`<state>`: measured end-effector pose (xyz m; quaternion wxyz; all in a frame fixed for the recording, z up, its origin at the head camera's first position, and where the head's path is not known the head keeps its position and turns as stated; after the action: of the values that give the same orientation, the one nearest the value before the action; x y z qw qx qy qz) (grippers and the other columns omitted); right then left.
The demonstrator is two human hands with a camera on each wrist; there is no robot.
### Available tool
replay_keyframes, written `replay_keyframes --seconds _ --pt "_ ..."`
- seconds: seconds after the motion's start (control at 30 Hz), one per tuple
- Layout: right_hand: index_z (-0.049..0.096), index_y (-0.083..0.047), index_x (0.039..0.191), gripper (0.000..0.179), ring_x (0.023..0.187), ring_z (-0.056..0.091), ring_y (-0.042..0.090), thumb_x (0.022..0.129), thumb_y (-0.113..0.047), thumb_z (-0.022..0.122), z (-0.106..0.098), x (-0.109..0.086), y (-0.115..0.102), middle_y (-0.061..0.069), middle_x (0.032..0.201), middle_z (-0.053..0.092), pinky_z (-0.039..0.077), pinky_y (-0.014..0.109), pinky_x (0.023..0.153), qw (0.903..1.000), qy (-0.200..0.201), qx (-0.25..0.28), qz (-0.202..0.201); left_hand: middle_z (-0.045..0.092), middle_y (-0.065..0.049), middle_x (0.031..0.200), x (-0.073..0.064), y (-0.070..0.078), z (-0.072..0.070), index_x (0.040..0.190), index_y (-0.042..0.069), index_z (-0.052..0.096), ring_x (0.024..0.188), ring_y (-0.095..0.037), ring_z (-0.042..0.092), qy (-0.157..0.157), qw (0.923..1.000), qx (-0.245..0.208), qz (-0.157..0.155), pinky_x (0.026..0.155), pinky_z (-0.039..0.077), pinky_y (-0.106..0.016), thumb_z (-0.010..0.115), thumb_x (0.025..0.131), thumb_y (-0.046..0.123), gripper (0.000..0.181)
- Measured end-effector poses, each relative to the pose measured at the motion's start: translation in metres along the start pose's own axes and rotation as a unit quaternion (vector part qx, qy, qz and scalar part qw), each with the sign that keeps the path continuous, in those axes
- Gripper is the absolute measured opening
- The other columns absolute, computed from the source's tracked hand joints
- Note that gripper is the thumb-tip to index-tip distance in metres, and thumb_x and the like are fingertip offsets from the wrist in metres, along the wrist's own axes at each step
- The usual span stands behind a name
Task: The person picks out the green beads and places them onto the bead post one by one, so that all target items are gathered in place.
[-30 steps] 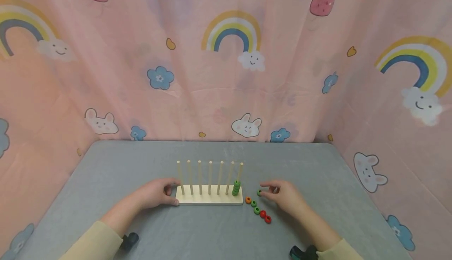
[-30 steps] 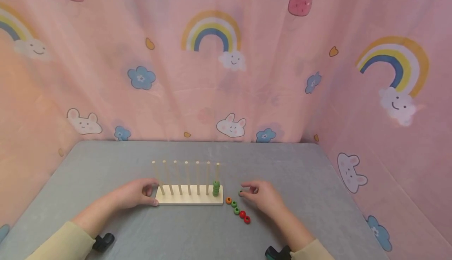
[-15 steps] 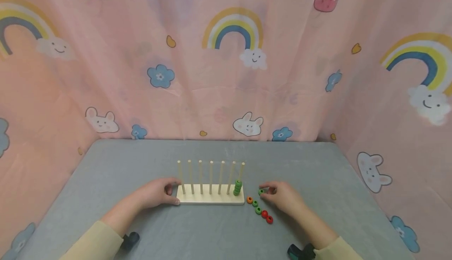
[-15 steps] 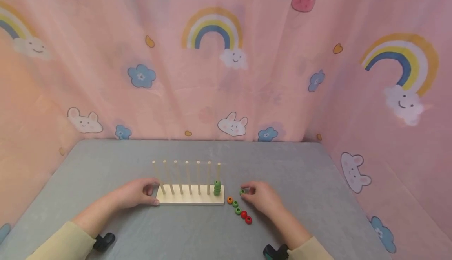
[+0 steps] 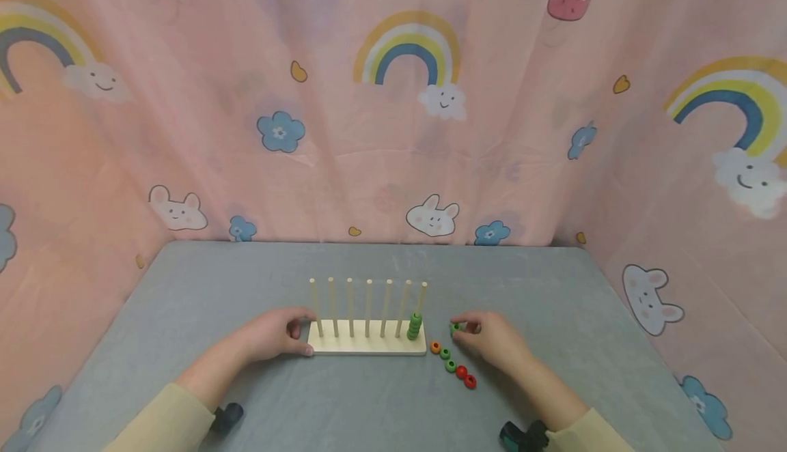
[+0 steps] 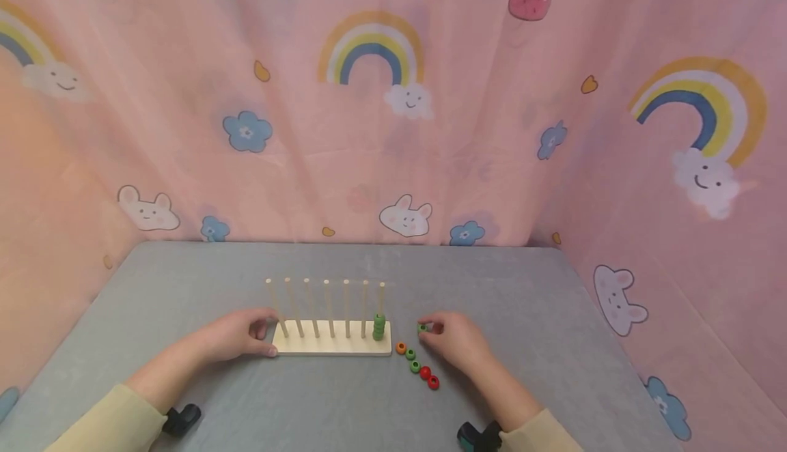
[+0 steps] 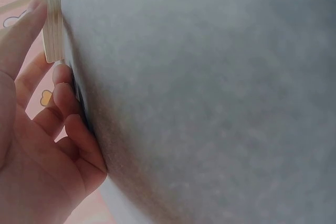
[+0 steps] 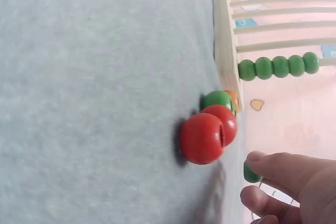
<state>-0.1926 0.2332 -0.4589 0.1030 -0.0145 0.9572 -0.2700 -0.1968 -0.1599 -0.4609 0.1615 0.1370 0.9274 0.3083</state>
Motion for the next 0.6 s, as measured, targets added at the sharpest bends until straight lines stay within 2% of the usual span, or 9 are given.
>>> replay_keyframes --seconds 0.23,0.6 --pt "0.075 -0.02 0.114 0.028 0.071 0.05 0.017 0.086 -0.023 0.078 -0.008 -0.002 -0.004 -0.002 0.08 0.058 0.041 0.032 0.057 0.9999 0.003 0.013 -0.007 0.051 0.001 0.078 0.0 0.0 0.0 0.123 0.013 0.065 0.072 -0.015 0.046 0.0 1.0 -0.004 0.002 0.065 0.035 -0.034 0.088 0.075 0.028 0.056" --pt "0.074 -0.017 0.117 0.03 0.076 0.05 0.018 0.089 -0.028 0.075 -0.031 -0.011 -0.022 -0.002 0.083 0.058 0.042 0.031 0.057 0.997 0.05 0.039 -0.044 0.051 0.001 0.078 -0.001 0.0 0.001 0.123 0.013 0.065 0.072 -0.015 0.046 0.001 1.0 -0.003 -0.002 0.065 0.035 -0.034 0.087 0.075 0.029 0.056"
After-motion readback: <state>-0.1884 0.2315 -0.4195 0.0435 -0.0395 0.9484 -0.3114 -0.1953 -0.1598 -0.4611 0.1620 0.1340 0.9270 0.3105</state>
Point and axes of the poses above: each hand's wrist, its own x-axis towards the middle knuckle, its own z-axis out of the palm, y = z × x, the point moved 2 cm from there along x, towards the middle knuckle
